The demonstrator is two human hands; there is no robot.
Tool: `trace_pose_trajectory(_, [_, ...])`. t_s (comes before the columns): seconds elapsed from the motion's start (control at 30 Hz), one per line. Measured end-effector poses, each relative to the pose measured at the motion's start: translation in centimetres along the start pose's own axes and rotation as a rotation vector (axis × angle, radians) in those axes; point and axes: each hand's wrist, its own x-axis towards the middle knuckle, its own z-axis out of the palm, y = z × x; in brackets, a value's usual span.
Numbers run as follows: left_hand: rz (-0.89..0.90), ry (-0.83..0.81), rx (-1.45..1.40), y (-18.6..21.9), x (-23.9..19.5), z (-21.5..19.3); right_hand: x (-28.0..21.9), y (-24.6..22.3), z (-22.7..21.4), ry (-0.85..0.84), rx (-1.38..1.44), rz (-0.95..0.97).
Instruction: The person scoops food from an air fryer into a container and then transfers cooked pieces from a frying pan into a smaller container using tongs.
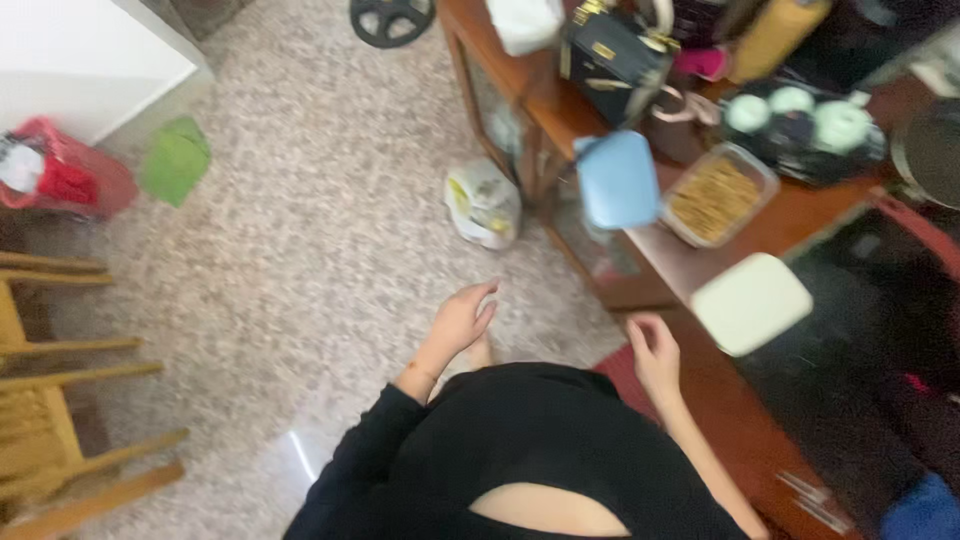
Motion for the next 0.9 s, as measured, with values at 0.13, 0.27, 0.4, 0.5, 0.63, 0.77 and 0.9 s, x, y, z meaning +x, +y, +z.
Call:
trace_pose_trajectory(0.13, [-0.075,0.103,-0.057,-9.3,2.7,-8.7,12.1,-8.7,12.1,-0.074,-0.072,-0.191])
trace_pose_trajectory(0.27, [-0.100,0.207,-0.053,-14.6,9.5,-16.8,23.7,-16.8,20.6,-0.117,-0.305,-0.501])
trace_pose_trajectory(0.4, [-0.051,0.292,-0.175,-16.8,21.1,-22.9,36.1,-23.0,25.2,-0.012,-0.441,-0.620])
trace_pose_trajectory(0.5, [0.016,0.286,-0.203,-17.4,29.7,-25.9,44.1,-26.6,28.1,0.092,-0.586,-0.584])
trace_pose_trajectory(0.63, [0.099,0.196,-0.349,-15.8,41.7,-28.9,49.3,-26.0,29.9,-0.041,-0.757,-0.260])
trace_pose_trajectory(0.77, [0.138,0.030,-0.507,-13.6,56.4,-30.2,49.8,-21.6,31.5,-0.085,-0.915,-0.268])
trace_pose_trajectory(0.9, [0.095,-0.160,-0.379,-9.3,70.3,-29.2,46.7,-18.9,32.3,-0.025,-0.913,-0.320])
